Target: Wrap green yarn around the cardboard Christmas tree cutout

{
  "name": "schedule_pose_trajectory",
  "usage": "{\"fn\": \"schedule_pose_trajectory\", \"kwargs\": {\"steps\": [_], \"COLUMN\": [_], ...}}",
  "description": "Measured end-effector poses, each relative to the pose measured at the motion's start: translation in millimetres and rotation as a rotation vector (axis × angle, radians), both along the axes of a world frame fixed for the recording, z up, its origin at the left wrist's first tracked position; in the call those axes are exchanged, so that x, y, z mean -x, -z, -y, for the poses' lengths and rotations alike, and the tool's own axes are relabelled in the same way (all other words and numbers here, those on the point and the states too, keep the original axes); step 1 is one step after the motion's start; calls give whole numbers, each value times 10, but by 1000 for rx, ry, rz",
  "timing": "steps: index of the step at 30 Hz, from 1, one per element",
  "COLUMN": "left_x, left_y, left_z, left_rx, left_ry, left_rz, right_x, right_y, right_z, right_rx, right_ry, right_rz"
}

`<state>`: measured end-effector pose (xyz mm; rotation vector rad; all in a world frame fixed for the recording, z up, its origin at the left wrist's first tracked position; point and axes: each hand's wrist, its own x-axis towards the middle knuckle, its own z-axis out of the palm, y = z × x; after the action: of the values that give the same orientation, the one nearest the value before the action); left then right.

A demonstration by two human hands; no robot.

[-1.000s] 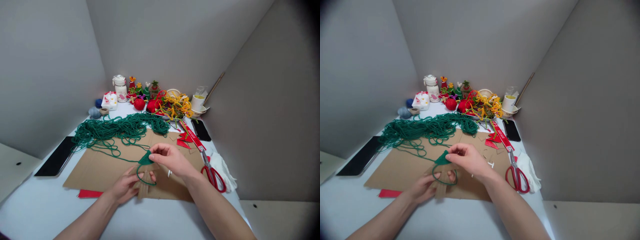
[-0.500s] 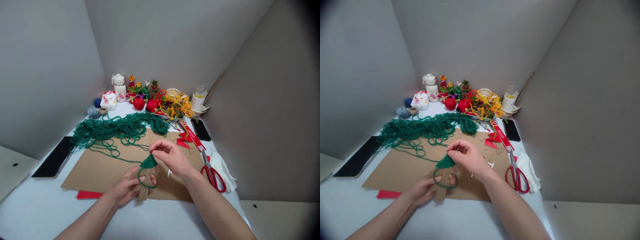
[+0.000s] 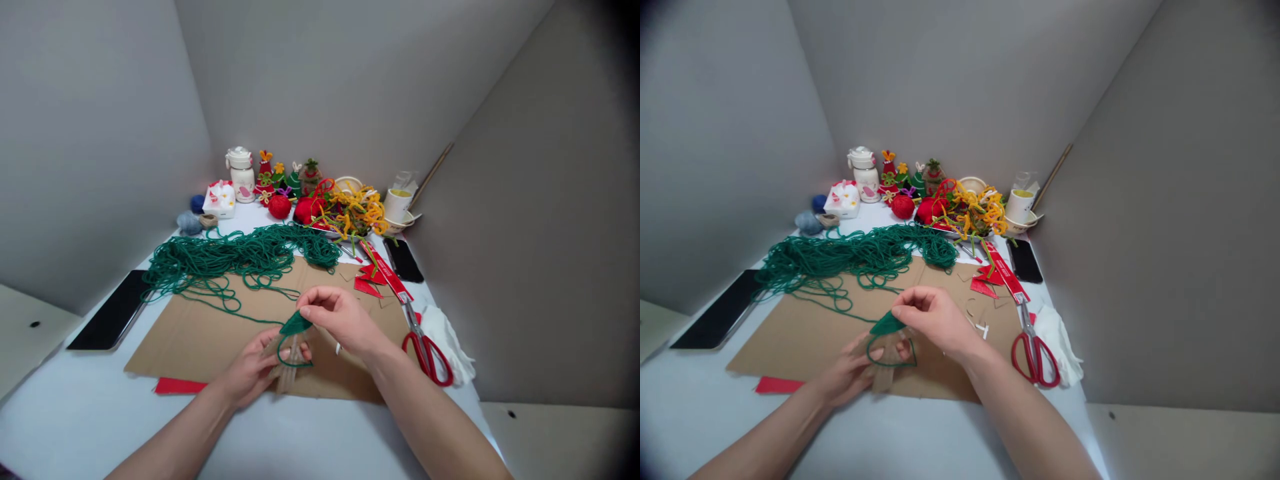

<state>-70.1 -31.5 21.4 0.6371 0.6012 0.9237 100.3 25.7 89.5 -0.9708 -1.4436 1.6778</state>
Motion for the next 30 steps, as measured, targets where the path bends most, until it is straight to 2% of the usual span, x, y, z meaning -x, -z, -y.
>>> {"fn": "schedule_pose_trajectory", "kwargs": {"steps": [11, 17, 24, 30], "left_x": [17, 13, 30, 24], "left_y": [-29, -33, 3, -57], "left_z": [14, 7, 17, 21], "left_rx": [-11, -30, 0, 2], "left_ry": [16, 12, -9, 0], "left_rz": [1, 4, -5, 13], "right_x": [-26, -10, 35, 44], "right_y": [-81, -38, -14, -1], "right_z": [29, 50, 42, 48], "right_rx": [-118, -49, -3, 27], "right_ry": [45, -19, -7, -45], "right_rz": [23, -4, -36, -33]}}
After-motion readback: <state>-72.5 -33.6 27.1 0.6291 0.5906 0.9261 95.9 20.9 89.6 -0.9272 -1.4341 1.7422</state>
